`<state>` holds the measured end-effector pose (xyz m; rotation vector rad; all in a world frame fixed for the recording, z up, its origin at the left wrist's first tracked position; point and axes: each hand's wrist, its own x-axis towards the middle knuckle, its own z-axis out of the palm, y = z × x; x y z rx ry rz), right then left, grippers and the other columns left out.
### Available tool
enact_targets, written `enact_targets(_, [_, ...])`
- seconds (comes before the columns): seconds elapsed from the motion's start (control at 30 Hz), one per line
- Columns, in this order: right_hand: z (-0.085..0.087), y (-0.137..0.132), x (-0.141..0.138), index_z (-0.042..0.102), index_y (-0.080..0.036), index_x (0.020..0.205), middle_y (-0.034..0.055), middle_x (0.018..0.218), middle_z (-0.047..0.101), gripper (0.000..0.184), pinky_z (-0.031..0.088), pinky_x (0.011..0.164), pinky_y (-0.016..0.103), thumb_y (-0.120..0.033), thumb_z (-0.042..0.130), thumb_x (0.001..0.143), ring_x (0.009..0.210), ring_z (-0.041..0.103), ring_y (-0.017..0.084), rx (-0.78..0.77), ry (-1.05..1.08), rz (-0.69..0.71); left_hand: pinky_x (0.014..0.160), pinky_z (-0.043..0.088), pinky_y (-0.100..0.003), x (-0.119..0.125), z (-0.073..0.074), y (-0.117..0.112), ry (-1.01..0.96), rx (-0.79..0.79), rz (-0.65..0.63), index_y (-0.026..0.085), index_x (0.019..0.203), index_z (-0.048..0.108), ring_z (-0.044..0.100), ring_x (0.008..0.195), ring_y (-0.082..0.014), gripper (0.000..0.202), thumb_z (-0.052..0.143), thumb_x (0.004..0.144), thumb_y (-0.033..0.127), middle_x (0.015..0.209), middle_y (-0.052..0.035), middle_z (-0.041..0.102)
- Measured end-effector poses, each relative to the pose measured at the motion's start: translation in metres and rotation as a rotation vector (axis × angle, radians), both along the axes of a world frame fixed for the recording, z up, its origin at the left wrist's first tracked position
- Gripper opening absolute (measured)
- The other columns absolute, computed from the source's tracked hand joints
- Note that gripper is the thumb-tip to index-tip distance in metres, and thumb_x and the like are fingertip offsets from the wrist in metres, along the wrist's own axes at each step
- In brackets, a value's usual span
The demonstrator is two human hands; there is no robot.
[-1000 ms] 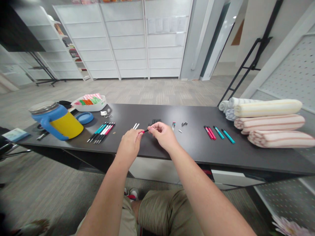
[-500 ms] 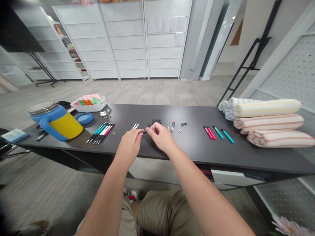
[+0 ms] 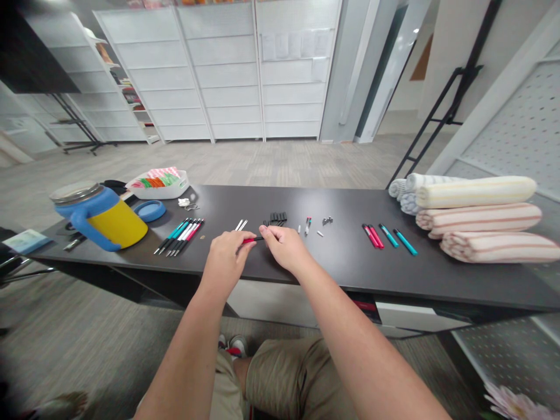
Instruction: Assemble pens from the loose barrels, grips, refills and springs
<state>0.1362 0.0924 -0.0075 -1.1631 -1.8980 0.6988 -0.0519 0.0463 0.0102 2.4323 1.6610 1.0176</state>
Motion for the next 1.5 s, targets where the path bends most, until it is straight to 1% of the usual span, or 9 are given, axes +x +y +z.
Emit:
enact_targets(0.13, [-0.0008,-0.0007,-0.0006,0.058,-0.024,0.078,-0.0026,0.064,0.055,0.047,0.034,0.062,0.03,-0.06,0.043,0.105,0.062,0.05,0.017,-0.056,0.023,0.043,0.094,0.044,-0.04,-0.0017,0.0003,0.0013,0.011,-0.009,0.026,0.027,0.111,0.069,0.066,0.103,-0.0245,0.012,0.062,0.102,0.025,0.11,-0.0026,0.077])
enact_targets(0.27, [-0.0004,-0.0021,-0.0003,0.061,-0.025,0.086,-0.0031,0.068,0.058,0.032,0.035,0.061,0.029,-0.052,0.055,0.101,0.063,0.05,0.016,-0.04,0.019,0.091,0.095,0.044,-0.04,-0.0061,0.0001,0.0011,0.033,-0.031,0.019,0.027,0.112,0.07,0.065,0.105,-0.0249,0.013,0.062,0.102,0.027,0.112,-0.0034,0.077])
enact_targets(0.43, [0.0001,-0.0026,0.0,0.06,-0.024,0.081,-0.0028,0.068,0.057,0.033,0.034,0.062,0.03,-0.049,0.056,0.102,0.063,0.05,0.016,0.012,0.003,0.043,0.096,0.044,-0.041,-0.009,-0.0005,0.0015,0.05,-0.054,0.005,0.026,0.124,0.069,0.065,0.11,-0.026,0.023,0.056,0.106,0.031,0.12,-0.0053,0.076])
enact_targets(0.67, [-0.0006,-0.0013,-0.0012,0.058,-0.022,0.076,-0.004,0.064,0.055,0.037,0.032,0.062,0.028,-0.047,0.055,0.103,0.062,0.048,0.014,0.033,-0.069,0.017,0.093,0.045,-0.043,-0.0056,0.0026,0.0004,0.098,-0.05,0.022,0.024,0.107,0.07,0.064,0.104,-0.0274,0.011,0.062,0.1,0.021,0.108,-0.0046,0.076])
enact_targets(0.87, [0.0026,-0.0027,-0.0022,0.06,-0.022,0.076,-0.0041,0.063,0.055,0.036,0.031,0.061,0.027,-0.046,0.056,0.102,0.061,0.048,0.014,0.018,-0.075,-0.034,0.097,0.047,-0.042,-0.0068,-0.0016,0.0015,0.027,-0.036,0.005,0.026,0.119,0.069,0.064,0.113,-0.0273,0.019,0.058,0.104,0.028,0.12,-0.0054,0.076])
enact_targets(1.0, [0.0025,-0.0026,-0.0029,0.06,-0.021,0.075,-0.0039,0.063,0.057,0.037,0.031,0.061,0.027,-0.046,0.057,0.102,0.06,0.048,0.013,0.035,-0.088,-0.026,0.093,0.047,-0.042,-0.0065,-0.0012,0.0019,0.06,-0.056,0.028,0.024,0.105,0.069,0.065,0.106,-0.0277,0.009,0.061,0.101,0.022,0.11,-0.0056,0.076])
enact_targets(1.17, [0.0011,-0.0018,-0.0024,0.061,-0.021,0.076,-0.0038,0.064,0.057,0.036,0.033,0.062,0.027,-0.045,0.056,0.103,0.061,0.051,0.014,0.046,-0.103,-0.033,0.098,0.045,-0.043,-0.0046,-0.0006,0.0012,0.018,-0.024,0.022,0.024,0.12,0.065,0.064,0.112,-0.0277,0.02,0.065,0.1,0.026,0.117,-0.0071,0.075])
enact_targets(1.33, [0.0014,-0.0028,-0.0025,0.061,-0.021,0.077,-0.0037,0.065,0.058,0.035,0.034,0.063,0.027,-0.044,0.056,0.103,0.062,0.052,0.013,0.056,-0.107,-0.001,0.094,0.044,-0.043,-0.004,-0.0003,0.0014,0.085,-0.031,0.014,0.024,0.102,0.068,0.063,0.107,-0.0276,0.005,0.065,0.099,0.021,0.108,-0.0046,0.075])
enact_targets(1.5, [0.0005,-0.0021,-0.0027,0.06,-0.021,0.075,-0.003,0.065,0.06,0.037,0.034,0.062,0.027,-0.045,0.056,0.103,0.063,0.052,0.014,0.057,-0.11,0.006,0.094,0.043,-0.043,-0.0029,-0.0014,0.0006,0.087,0.002,0.035,0.023,0.105,0.068,0.063,0.106,-0.0277,0.009,0.071,0.096,0.024,0.107,-0.0052,0.075])
